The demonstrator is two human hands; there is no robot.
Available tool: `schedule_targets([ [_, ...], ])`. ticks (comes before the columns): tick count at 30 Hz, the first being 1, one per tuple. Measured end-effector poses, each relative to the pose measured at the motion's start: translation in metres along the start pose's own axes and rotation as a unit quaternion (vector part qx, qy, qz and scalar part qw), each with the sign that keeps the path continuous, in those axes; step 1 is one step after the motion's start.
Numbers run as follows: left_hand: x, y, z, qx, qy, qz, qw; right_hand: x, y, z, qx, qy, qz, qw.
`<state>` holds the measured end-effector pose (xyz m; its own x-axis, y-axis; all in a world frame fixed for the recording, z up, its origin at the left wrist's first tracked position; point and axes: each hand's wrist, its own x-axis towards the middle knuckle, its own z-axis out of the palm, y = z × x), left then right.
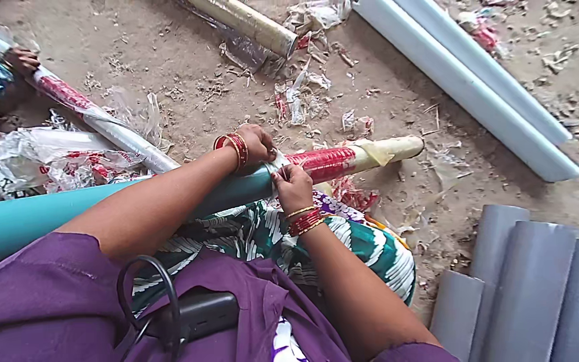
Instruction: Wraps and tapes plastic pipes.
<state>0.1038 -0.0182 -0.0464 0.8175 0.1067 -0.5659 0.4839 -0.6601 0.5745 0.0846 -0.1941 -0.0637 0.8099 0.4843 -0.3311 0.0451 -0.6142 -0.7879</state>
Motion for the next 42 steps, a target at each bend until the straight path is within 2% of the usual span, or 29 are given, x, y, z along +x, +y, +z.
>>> schedule_targets([
  [2,-0.002,-0.006,-0.001,-0.018,-0.008,0.016,1.000,-0.001,-0.002,-0.003,-0.051,-0.012,-0.025,0.998],
  [5,-0.009,0.002,-0.008,0.025,-0.052,0.054,0.997,0.005,-0.012,-0.003,-0.115,-0.021,-0.037,0.992],
  [8,-0.013,0.011,-0.015,0.046,-0.094,0.088,0.991,0.004,-0.010,-0.001,-0.116,0.003,-0.060,0.991],
  [12,-0.016,0.003,-0.019,0.023,-0.113,0.135,0.984,-0.001,-0.009,-0.002,-0.045,0.006,0.007,0.999],
  [17,-0.016,-0.006,-0.007,0.104,-0.062,0.280,0.952,0.000,-0.001,-0.003,0.044,-0.002,0.089,0.995],
  [19,-0.017,-0.001,-0.008,0.180,-0.065,0.302,0.934,-0.001,0.003,-0.009,0.034,-0.025,0.059,0.997],
  [21,-0.015,-0.002,-0.009,0.225,-0.068,0.312,0.920,-0.004,0.007,-0.014,-0.013,-0.026,-0.026,0.999],
  [24,-0.014,0.003,-0.013,0.249,-0.080,0.290,0.920,-0.003,0.011,-0.012,-0.067,0.006,-0.136,0.988],
  [28,-0.010,0.011,-0.012,0.276,-0.095,0.260,0.921,0.005,0.015,-0.002,-0.067,0.043,-0.145,0.986],
  [30,-0.009,0.012,-0.011,0.281,-0.095,0.249,0.922,0.012,0.013,0.002,-0.022,0.047,-0.116,0.992],
  [34,-0.007,0.005,-0.010,0.240,-0.070,0.246,0.936,0.023,-0.001,0.001,0.029,0.002,0.000,1.000],
  [37,-0.001,0.000,-0.009,0.172,-0.026,0.219,0.960,0.014,0.003,-0.004,0.061,-0.017,0.027,0.998],
  [42,0.004,-0.001,-0.010,0.115,-0.001,0.176,0.978,0.000,0.014,-0.013,0.189,-0.020,0.129,0.973],
])
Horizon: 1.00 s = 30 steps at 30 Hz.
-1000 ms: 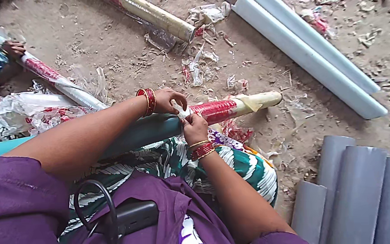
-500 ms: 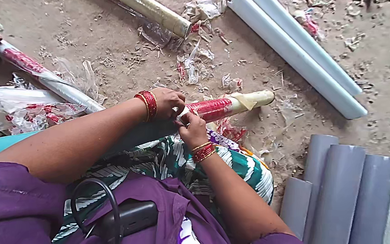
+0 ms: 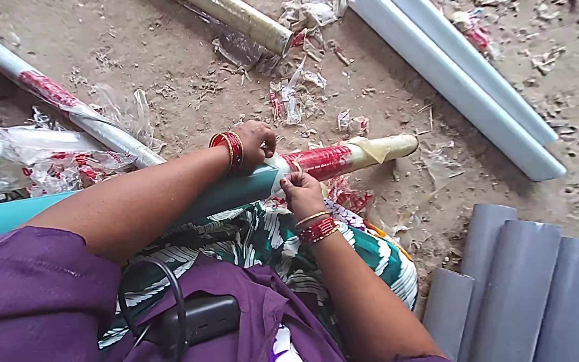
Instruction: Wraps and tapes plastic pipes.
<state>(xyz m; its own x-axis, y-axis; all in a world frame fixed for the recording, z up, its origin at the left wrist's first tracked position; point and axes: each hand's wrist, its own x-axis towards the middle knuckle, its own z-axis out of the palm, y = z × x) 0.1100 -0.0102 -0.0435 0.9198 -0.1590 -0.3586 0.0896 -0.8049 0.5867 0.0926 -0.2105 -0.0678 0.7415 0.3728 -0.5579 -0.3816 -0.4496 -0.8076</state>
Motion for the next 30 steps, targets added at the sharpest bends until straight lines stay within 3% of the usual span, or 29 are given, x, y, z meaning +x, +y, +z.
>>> schedule_targets([
  [2,0.001,0.000,-0.001,-0.022,0.003,0.003,1.000,-0.001,-0.004,-0.003,-0.015,0.000,0.006,1.000],
  [6,-0.004,0.002,-0.005,-0.070,-0.039,0.030,0.996,-0.003,-0.015,-0.004,-0.212,-0.019,-0.093,0.973],
  [10,-0.007,0.009,-0.009,-0.110,-0.086,0.028,0.990,-0.008,-0.021,0.009,-0.343,-0.001,-0.085,0.936],
  [13,-0.002,0.009,-0.008,-0.024,-0.117,0.056,0.991,-0.001,-0.019,0.007,-0.347,-0.013,-0.104,0.932],
  [16,0.002,0.006,0.001,0.058,-0.083,0.077,0.992,0.005,-0.010,0.000,-0.311,-0.026,-0.155,0.937],
  [19,0.002,0.011,0.005,0.059,-0.042,0.003,0.997,0.001,-0.004,-0.003,-0.243,0.001,-0.164,0.956],
  [25,0.015,0.001,0.000,0.004,-0.008,-0.130,0.991,-0.007,-0.001,-0.016,-0.153,0.049,-0.048,0.986],
  [30,0.012,0.007,-0.006,-0.035,-0.005,-0.168,0.985,-0.014,-0.003,-0.027,-0.188,0.051,-0.022,0.981],
])
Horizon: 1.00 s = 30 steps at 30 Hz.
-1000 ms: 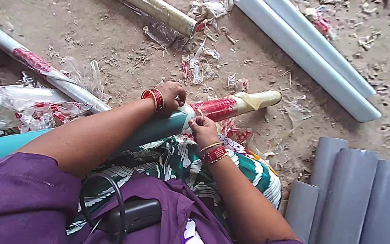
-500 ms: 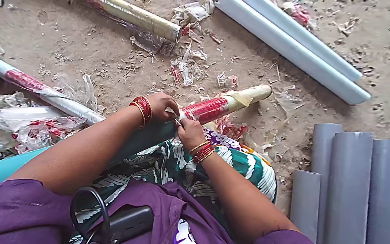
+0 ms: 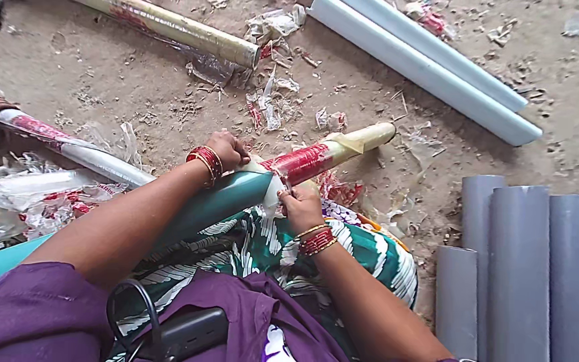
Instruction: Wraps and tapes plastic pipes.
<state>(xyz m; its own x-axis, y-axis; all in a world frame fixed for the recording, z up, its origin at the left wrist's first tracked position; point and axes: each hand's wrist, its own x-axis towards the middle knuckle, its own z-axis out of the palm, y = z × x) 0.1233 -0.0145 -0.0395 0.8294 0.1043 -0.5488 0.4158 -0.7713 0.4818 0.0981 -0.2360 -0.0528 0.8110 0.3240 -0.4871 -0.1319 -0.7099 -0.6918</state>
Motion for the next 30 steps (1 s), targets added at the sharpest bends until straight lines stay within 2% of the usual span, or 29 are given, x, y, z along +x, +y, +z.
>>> schedule_targets([
  [2,-0.008,0.005,0.004,0.008,0.017,0.006,1.000,0.002,-0.002,-0.013,-0.060,-0.047,-0.006,0.997],
  [4,-0.022,0.010,0.008,0.021,0.025,0.010,0.999,0.005,-0.003,-0.020,-0.072,-0.072,-0.002,0.995],
  [7,-0.033,0.013,0.020,0.032,0.044,0.084,0.995,0.008,-0.001,-0.029,-0.061,-0.010,-0.004,0.998],
  [10,-0.039,0.022,0.025,-0.030,-0.024,0.119,0.992,0.022,0.000,-0.023,-0.045,-0.060,0.007,0.997],
  [13,-0.038,0.027,0.031,-0.035,-0.090,0.187,0.978,0.017,-0.003,-0.019,-0.111,-0.100,0.060,0.987],
  [15,-0.031,0.026,0.036,0.022,-0.106,0.212,0.971,0.018,0.002,-0.020,-0.126,-0.131,0.079,0.980],
  [18,-0.023,0.028,0.048,0.164,-0.068,0.240,0.954,0.025,0.009,-0.017,-0.105,-0.154,0.060,0.981],
  [22,-0.023,0.052,0.047,0.275,-0.087,0.176,0.941,0.035,0.011,-0.017,-0.045,-0.156,0.009,0.987],
  [27,-0.004,0.038,0.042,0.233,-0.028,0.178,0.956,0.045,0.017,-0.008,0.082,-0.106,0.026,0.991],
  [28,-0.001,0.036,0.038,0.227,-0.018,0.145,0.963,0.045,0.016,-0.007,0.087,-0.104,0.036,0.990],
  [30,0.009,0.023,0.024,0.190,0.010,0.027,0.981,0.039,0.015,-0.006,0.083,-0.108,0.050,0.989],
])
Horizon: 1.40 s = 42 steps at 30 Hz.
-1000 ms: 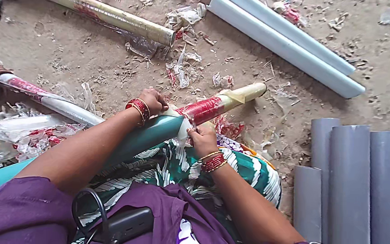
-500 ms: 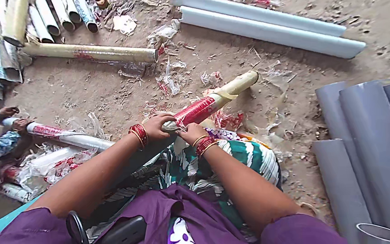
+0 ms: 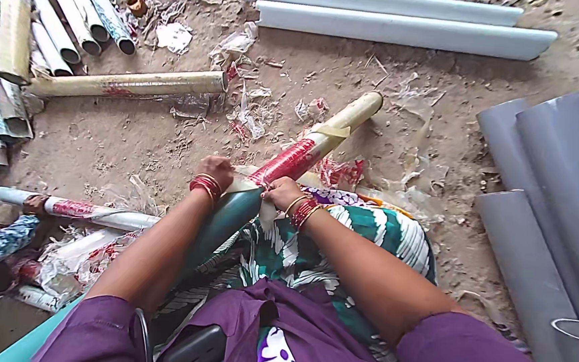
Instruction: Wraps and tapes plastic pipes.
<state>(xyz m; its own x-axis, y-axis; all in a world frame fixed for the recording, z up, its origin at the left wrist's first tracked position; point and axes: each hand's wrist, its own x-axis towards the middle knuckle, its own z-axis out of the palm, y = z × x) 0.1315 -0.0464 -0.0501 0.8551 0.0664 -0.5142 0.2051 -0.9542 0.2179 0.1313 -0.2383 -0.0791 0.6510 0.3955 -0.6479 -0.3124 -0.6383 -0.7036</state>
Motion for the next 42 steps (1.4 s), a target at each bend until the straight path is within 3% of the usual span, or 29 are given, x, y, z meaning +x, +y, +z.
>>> schedule_targets([
  [2,0.008,-0.020,0.005,-0.138,0.039,-0.056,0.988,-0.003,0.007,0.001,0.003,-0.001,-0.002,1.000],
  [4,0.000,-0.025,0.007,-0.251,0.070,-0.009,0.965,-0.004,0.004,0.004,0.002,-0.012,-0.002,1.000],
  [6,-0.006,-0.017,0.007,-0.300,0.039,0.075,0.950,-0.002,0.001,0.002,0.007,-0.022,0.017,1.000],
  [8,-0.011,-0.006,0.004,-0.236,-0.036,0.169,0.956,0.003,0.003,0.002,0.049,-0.026,0.048,0.997],
  [10,-0.015,0.002,0.007,-0.086,-0.067,0.229,0.967,0.004,0.007,0.006,0.112,-0.017,0.060,0.992],
  [13,-0.026,0.016,0.014,0.036,-0.038,0.218,0.975,0.001,0.010,0.012,0.135,0.002,0.041,0.990],
  [17,-0.031,0.024,0.020,0.100,0.013,0.206,0.973,-0.012,0.000,0.010,-0.044,0.019,0.002,0.999],
  [21,-0.032,0.037,0.010,0.144,-0.010,0.143,0.979,-0.013,-0.006,0.011,-0.089,0.029,-0.021,0.995],
  [24,-0.018,0.028,0.004,0.147,-0.026,0.135,0.980,-0.002,-0.008,0.004,-0.094,-0.001,-0.064,0.994],
  [28,0.005,-0.001,0.007,0.110,0.001,0.245,0.963,0.003,-0.005,-0.002,-0.060,-0.001,-0.084,0.995],
  [31,0.013,-0.007,0.011,0.095,-0.018,0.278,0.956,0.001,0.002,-0.003,-0.046,0.004,-0.100,0.994],
  [35,0.018,-0.006,0.007,0.047,-0.062,0.275,0.958,-0.004,0.008,0.000,-0.019,0.025,-0.110,0.993],
  [42,0.052,-0.030,0.012,-0.046,-0.026,0.209,0.976,0.011,-0.002,0.008,0.055,0.051,-0.079,0.994],
])
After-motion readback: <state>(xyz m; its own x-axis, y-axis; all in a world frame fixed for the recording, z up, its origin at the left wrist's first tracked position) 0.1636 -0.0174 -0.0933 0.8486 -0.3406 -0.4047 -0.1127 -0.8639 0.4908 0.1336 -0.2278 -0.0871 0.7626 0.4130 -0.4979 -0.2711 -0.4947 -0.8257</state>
